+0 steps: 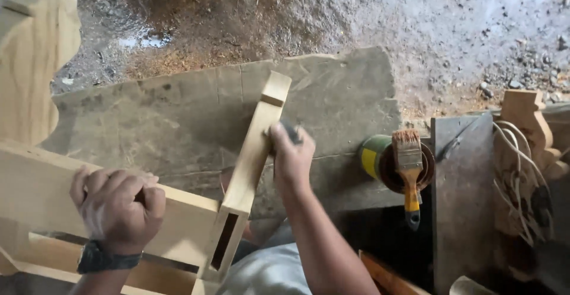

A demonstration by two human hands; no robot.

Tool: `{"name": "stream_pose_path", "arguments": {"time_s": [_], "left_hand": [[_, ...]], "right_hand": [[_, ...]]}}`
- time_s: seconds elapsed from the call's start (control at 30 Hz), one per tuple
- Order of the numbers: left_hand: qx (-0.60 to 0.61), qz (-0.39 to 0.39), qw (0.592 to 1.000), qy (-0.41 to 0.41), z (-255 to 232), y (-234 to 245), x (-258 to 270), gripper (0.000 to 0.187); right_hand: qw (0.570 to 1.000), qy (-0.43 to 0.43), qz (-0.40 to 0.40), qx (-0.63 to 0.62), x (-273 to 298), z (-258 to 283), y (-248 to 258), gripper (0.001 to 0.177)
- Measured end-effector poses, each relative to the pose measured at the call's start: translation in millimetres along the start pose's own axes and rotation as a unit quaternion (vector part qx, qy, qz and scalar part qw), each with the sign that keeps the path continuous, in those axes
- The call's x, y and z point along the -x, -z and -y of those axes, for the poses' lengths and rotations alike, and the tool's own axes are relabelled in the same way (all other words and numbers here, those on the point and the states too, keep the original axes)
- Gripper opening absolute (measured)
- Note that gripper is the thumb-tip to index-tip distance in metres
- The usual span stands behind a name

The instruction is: The person sands the edges and surfaces of a wooden chair frame using a sanding block. They hold the chair steady with one hand while moving the sanding block along the wood with the other, focusing on smoothing the joints and legs.

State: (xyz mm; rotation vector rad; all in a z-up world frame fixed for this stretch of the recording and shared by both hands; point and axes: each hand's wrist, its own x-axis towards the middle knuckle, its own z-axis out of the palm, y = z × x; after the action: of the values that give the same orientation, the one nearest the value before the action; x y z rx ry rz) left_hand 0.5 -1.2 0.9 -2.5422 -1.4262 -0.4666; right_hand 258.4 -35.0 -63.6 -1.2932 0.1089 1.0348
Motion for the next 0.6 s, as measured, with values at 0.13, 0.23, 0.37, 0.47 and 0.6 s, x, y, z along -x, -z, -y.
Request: {"name": "stream_pose_path", "arguments": {"time_s": [0.13, 0.23, 0.37, 0.47, 0.6], "left_hand": [[0.004, -0.019, 1.0, -0.014, 0.0, 3.2, -1.5, 0.021], [-0.002, 0.012, 1.0, 0.013, -1.9, 3.5, 0.2, 0.02], [0.004, 0.011, 1.0, 0.003, -0.6, 2.2, -1.2, 0.019], [0.008, 0.009, 1.0, 0.001, -0.4, 3.9, 7.7, 0.019], [0.005, -0.015, 1.0, -0.01, 0.0, 0.9, 1.3, 0.021]], "right_hand": [[0.998, -0.03, -0.021, -0.052, -55.3, -7.7, 1.5, 0.023], [0.998, -0.046, 0.012, -0.052, -19.9, -5.0, 12.5, 0.017], [0.999, -0.002, 0.039, 0.013, 7.2, -10.6, 14.8, 0.026], [1.0, -0.002, 0.021, -0.011, -42.5, -18.0, 11.0, 0.028], [0.998, -0.004, 0.0, 0.064, -31.6, 18.7, 1.5, 0.02]]}}
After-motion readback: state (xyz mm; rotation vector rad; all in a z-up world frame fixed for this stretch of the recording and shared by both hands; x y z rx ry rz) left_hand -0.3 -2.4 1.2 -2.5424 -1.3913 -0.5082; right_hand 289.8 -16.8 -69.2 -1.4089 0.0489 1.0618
